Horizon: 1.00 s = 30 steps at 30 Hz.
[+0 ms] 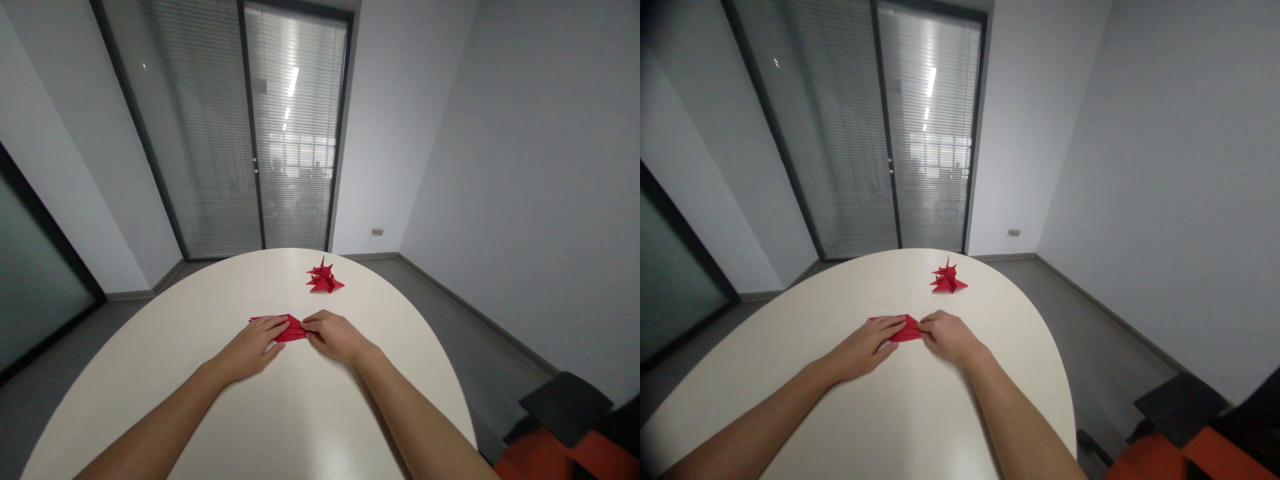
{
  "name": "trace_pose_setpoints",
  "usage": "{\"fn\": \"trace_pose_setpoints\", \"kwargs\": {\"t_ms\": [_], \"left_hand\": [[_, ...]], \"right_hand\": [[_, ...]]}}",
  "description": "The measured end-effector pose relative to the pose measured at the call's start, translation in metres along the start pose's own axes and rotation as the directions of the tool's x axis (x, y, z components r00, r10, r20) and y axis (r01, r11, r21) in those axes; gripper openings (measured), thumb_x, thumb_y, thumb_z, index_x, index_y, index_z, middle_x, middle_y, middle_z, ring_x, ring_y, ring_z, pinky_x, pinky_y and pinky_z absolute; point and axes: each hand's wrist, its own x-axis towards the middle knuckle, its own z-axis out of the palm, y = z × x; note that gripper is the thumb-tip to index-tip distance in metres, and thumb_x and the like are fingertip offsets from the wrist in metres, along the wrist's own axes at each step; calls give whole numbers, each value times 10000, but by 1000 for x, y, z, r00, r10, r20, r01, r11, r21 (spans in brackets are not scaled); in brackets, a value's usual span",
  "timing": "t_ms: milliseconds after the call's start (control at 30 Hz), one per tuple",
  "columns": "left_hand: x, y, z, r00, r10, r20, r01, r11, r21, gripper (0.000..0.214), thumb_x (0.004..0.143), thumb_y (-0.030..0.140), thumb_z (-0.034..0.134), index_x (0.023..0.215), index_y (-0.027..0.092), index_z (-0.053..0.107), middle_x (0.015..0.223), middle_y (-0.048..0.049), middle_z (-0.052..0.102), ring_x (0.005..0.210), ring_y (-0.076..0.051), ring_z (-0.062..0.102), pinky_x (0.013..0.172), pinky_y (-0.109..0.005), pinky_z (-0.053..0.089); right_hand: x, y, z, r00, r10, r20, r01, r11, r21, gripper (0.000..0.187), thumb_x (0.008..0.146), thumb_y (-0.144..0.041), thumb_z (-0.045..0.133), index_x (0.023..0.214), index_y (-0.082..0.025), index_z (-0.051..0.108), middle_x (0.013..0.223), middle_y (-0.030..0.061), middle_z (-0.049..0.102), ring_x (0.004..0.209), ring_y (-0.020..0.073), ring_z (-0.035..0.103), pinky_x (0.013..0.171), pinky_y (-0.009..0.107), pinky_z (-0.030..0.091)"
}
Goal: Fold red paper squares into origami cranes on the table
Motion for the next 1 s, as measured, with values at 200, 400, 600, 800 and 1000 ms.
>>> {"fn": "trace_pose_setpoints", "kwargs": {"t_ms": [200, 400, 600, 800, 1000], "left_hand": [[2, -1, 1, 999, 17, -35, -16, 1000, 26, 430, 986, 337, 485, 1408, 268, 525, 1450, -67, 555, 1316, -250, 502, 1120, -470, 393], [0, 0, 0, 999, 10, -54, -8, 999, 32, 466, 967, 344, 511, 1425, 258, 497, 1423, -70, 578, 1309, -257, 508, 1129, -466, 384], [5, 8, -6, 998, -19, -67, 18, 1000, -2, 409, 964, 326, 520, 1365, 248, 547, 1310, -61, 659, 1184, -235, 604, 1048, -404, 451], [8, 12, -9, 988, -120, -95, 119, 993, -18, 331, 1014, 339, 414, 1240, 257, 641, 1180, -35, 723, 1048, -209, 662, 925, -345, 493], [8, 9, -7, 973, -198, -119, 195, 980, -37, 381, 1031, 362, 348, 1079, 239, 705, 1071, -27, 745, 980, -205, 665, 888, -330, 483]], "right_hand": [[1, -1, -6, 998, 56, 36, -52, 994, -94, 261, 979, -222, 472, 1032, -219, 728, 987, 66, 758, 931, 200, 671, 819, 282, 445], [0, -1, -8, 990, 141, 17, -139, 988, -60, 287, 984, -203, 459, 1152, -243, 689, 1021, 66, 753, 908, 192, 682, 807, 272, 437], [-3, 5, -10, 988, 151, -35, -149, 986, 72, 288, 994, -205, 432, 1148, -238, 674, 1041, 51, 746, 928, 191, 678, 821, 276, 453], [-4, 2, -11, 991, 116, -73, -100, 975, 196, 275, 991, -304, 477, 1182, -237, 664, 1126, 50, 728, 969, 188, 666, 844, 280, 474], [-2, 0, -6, 992, 119, -50, -109, 980, 168, 288, 893, -256, 602, 1165, -228, 692, 1105, 51, 734, 966, 203, 668, 861, 291, 484]]}}
